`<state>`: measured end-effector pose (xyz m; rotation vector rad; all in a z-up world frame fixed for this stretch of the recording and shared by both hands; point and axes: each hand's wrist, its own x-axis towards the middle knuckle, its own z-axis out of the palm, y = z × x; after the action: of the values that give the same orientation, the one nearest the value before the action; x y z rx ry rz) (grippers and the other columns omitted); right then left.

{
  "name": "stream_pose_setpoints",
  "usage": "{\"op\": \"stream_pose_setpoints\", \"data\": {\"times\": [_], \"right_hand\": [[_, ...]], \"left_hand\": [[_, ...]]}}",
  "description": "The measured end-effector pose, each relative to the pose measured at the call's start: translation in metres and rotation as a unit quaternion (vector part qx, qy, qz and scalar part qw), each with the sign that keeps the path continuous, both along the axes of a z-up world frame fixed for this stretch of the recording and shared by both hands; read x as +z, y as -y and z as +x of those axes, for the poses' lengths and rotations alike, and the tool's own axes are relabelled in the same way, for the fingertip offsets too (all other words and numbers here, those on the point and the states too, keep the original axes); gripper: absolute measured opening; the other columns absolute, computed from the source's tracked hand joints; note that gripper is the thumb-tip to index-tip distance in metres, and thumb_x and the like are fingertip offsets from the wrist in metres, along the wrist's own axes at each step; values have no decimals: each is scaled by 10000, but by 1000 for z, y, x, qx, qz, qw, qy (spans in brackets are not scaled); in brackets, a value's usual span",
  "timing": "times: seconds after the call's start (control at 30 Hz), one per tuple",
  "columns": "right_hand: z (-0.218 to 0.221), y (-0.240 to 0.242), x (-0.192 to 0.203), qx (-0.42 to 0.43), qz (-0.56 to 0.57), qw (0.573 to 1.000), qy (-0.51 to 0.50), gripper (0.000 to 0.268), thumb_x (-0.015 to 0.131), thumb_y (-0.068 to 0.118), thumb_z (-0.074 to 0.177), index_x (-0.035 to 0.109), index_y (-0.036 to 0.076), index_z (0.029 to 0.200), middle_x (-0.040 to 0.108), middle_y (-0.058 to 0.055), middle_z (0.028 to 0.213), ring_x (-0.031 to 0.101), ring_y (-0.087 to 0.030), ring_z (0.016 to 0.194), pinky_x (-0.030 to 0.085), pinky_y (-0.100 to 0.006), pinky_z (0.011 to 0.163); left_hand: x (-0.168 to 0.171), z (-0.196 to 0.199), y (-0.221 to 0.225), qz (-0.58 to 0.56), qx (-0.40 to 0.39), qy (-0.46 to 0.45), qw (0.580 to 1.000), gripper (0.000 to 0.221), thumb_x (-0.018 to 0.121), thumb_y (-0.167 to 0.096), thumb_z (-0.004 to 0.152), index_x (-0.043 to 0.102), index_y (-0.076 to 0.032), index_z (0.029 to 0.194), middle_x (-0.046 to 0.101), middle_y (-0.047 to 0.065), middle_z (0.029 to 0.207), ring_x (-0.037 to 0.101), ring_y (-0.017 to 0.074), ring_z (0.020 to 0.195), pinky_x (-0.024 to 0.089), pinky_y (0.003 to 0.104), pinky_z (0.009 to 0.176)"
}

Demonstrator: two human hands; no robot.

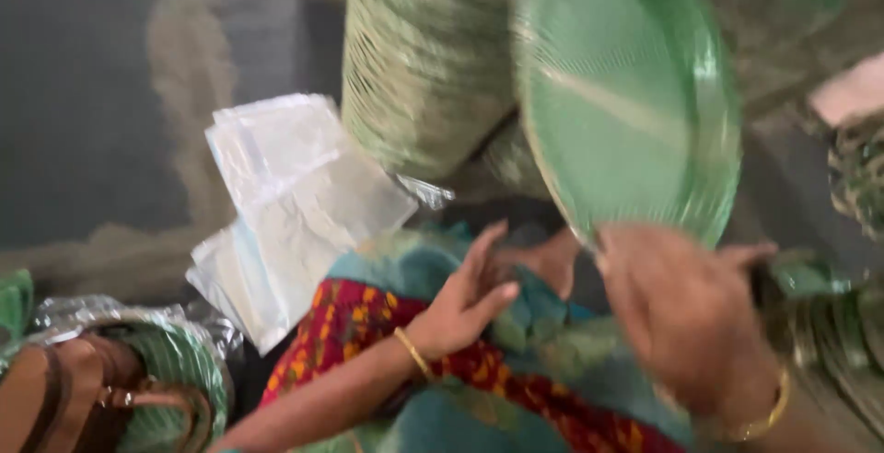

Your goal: The person sits on the floor among large stacks of pressed green leaf plates, picks up individual plates, aligns and stacks them, and wraps completed stacks in clear plastic bags, placing wrapped stacks aside.

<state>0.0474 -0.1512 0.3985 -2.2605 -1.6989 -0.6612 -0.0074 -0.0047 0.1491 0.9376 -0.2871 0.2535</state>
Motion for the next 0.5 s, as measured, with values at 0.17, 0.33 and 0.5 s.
{"op": "stream_pose_setpoints", "data": {"times": [0.17,0.33,0.5], "right_hand": [[-22,93,-124,-182,69,878,-437,271,686,131,946,714,-34,1159,748,-125,972,713,-210,829,562,-309,743],[-31,134,-176,-229,189,687,-664,325,668,126,954,704,-49,1226,769,-45,1053,682,-94,926,548,-244,820],[-26,141,-187,-136,272,627,-717,302,658,58,966,694,-86,1229,743,-79,1116,682,-133,1001,543,-278,885]], "left_hand": [[52,-7,32,101,-36,-40,993,761,633,-83,1021,194,-144,1639,540,103,1507,537,153,1228,472,334,1068],[39,-10,62,202,-75,-85,973,683,654,-58,971,381,-108,1595,568,122,1491,538,97,1169,545,311,975],[53,-8,64,258,-53,-111,958,706,648,-35,940,402,-160,1590,629,97,1440,581,74,1024,564,280,906]]}}
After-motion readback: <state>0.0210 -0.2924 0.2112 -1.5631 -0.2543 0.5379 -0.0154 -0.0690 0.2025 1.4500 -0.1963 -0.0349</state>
